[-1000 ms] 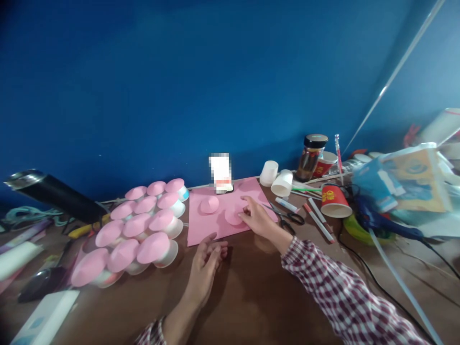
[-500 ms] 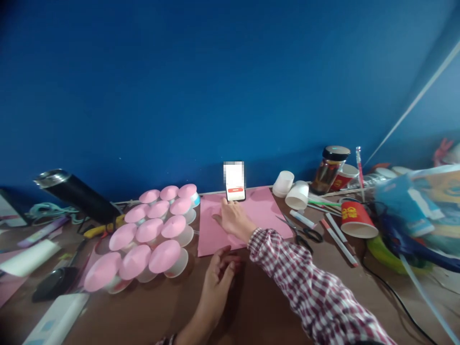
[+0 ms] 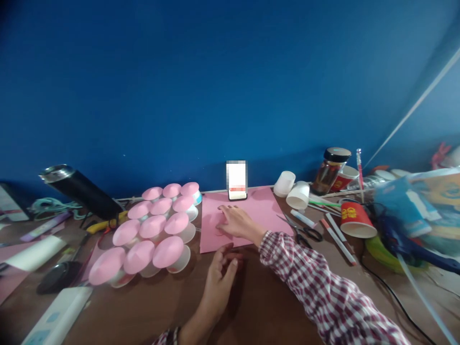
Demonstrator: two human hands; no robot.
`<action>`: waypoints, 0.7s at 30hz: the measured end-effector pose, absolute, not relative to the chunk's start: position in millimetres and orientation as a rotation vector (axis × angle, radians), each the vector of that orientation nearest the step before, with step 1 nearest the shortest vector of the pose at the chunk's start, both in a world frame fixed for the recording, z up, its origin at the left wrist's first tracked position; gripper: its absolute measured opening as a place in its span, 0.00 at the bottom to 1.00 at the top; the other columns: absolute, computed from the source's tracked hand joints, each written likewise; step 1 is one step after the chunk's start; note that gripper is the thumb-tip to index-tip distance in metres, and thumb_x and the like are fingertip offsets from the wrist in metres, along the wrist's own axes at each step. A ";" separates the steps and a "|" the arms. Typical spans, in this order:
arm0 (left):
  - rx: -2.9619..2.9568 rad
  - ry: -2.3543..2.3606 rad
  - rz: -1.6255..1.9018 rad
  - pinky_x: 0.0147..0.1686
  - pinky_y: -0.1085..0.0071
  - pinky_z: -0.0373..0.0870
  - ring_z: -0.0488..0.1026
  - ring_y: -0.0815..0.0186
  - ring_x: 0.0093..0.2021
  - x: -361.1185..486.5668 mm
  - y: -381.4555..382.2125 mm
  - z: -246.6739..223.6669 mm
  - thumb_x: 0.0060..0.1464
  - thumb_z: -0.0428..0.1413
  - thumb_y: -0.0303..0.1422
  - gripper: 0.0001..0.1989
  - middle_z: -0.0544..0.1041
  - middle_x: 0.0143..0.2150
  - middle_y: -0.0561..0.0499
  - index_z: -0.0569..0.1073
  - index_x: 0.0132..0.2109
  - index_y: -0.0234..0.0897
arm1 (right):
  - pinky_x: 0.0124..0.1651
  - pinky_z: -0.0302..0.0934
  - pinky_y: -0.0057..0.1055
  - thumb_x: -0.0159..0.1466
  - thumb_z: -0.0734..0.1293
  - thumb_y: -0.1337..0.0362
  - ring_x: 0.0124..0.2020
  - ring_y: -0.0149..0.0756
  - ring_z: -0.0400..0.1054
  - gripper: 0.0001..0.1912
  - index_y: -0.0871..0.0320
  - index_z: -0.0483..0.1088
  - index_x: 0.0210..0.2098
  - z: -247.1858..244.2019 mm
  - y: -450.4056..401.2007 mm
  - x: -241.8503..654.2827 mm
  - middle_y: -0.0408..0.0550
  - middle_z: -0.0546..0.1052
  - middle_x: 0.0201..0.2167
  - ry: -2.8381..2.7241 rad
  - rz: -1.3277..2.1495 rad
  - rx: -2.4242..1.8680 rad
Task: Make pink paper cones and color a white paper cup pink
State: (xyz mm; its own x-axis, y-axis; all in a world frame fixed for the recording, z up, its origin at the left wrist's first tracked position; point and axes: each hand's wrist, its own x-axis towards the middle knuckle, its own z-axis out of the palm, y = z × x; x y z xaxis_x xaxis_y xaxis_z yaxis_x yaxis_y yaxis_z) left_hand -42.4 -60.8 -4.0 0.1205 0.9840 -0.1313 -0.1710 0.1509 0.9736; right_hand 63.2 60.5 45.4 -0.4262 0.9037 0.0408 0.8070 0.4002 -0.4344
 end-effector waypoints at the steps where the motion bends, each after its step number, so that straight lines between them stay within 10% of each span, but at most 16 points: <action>1: 1.025 1.063 1.103 0.47 0.63 0.67 0.73 0.61 0.44 -42.4 -60.9 -3.9 0.55 0.53 0.36 0.18 0.76 0.41 0.45 0.63 0.52 0.37 | 0.46 0.58 0.34 0.60 0.65 0.60 0.48 0.44 0.67 0.25 0.62 0.62 0.55 46.8 60.7 64.8 0.56 0.73 0.49 -2.380 0.513 -1.504; 21: 1.096 1.050 1.107 0.44 0.64 0.68 0.73 0.63 0.40 -42.2 -60.8 -5.5 0.56 0.52 0.32 0.15 0.76 0.39 0.45 0.64 0.50 0.35 | 0.52 0.55 0.40 0.56 0.68 0.65 0.50 0.47 0.63 0.22 0.62 0.66 0.51 31.5 47.5 64.2 0.57 0.73 0.46 -2.182 0.518 -1.496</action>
